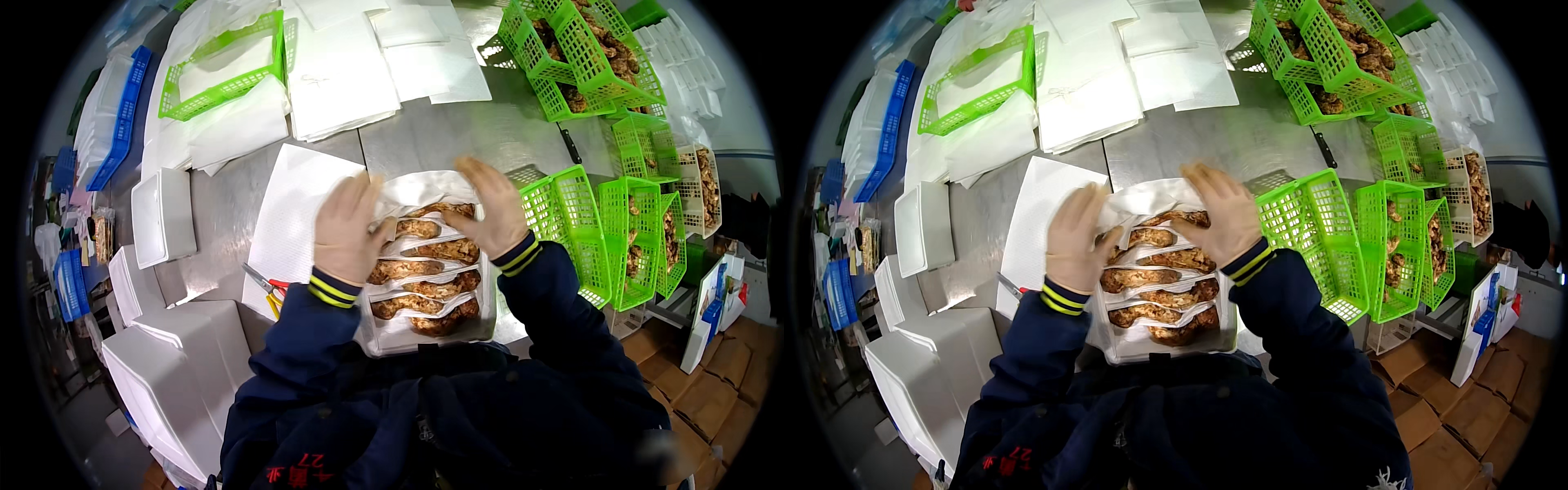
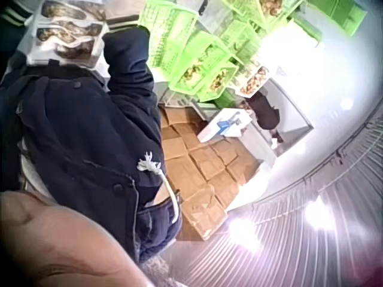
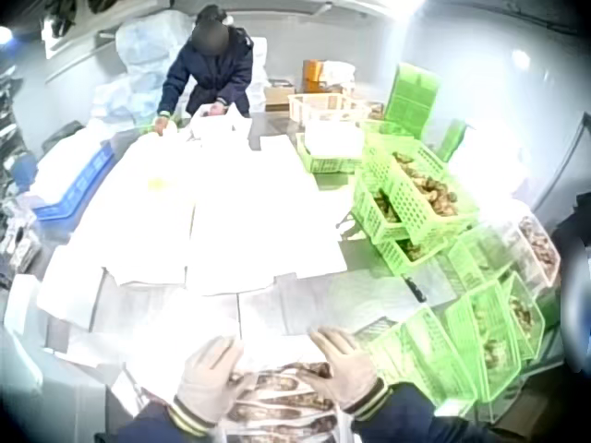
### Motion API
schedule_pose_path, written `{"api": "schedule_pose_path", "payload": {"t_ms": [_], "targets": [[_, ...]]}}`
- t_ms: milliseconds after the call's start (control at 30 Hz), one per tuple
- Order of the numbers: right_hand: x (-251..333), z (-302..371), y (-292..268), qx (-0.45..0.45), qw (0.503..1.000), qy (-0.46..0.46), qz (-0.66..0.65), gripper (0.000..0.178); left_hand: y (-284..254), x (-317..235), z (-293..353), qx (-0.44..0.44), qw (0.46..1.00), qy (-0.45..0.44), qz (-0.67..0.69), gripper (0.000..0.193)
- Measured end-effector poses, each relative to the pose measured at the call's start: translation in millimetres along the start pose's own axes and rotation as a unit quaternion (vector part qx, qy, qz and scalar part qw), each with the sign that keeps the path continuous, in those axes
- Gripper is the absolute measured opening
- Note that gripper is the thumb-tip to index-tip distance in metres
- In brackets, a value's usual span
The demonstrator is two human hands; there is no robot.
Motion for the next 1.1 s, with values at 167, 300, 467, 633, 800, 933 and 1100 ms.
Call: {"api": "schedule_pose_path", "payload": {"t_ms": [167, 300, 467, 633, 800, 933, 1100], "targets": [[25, 5, 1, 0.023, 0.991, -0.047, 0.123, 0.069, 46, 2, 1, 0.036, 0.994, 0.052, -0.091, 0.055], [26, 3, 1, 0.055, 0.993, -0.007, 0.107, 0.069, 45, 1, 3, 0.070, 0.988, 0.071, -0.114, 0.053], [23, 8, 7, 0.045, 0.993, -0.004, 0.106, 0.065, 46, 7, 9, 0.138, 0.985, 0.042, -0.095, 0.050], [25, 0, 3, 0.085, 0.990, -0.008, 0.116, 0.061, 47, 10, -8, 0.176, 0.980, -0.027, -0.087, 0.035], [22, -9, 1, 0.129, 0.984, 0.005, 0.120, 0.057, 51, 12, -6, 0.103, 0.993, -0.042, -0.041, 0.020], [19, -11, 3, 0.147, 0.985, 0.027, 0.089, 0.058, 48, 8, -8, 0.108, 0.993, -0.032, -0.043, 0.020], [-25, 1, 10, 0.044, 0.964, 0.138, -0.222, 0.059, 44, 6, -10, 0.146, 0.987, -0.019, -0.071, 0.023]]}}
Point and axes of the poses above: each hand's wrist, its own z-axis away from the middle knuckle, its own y-axis out of the palm, x = y × z, the point moved 1 cm from there along -z, towards the middle knuckle, and after that the axes turned 9 degrees about z, right-handed, at the moved point
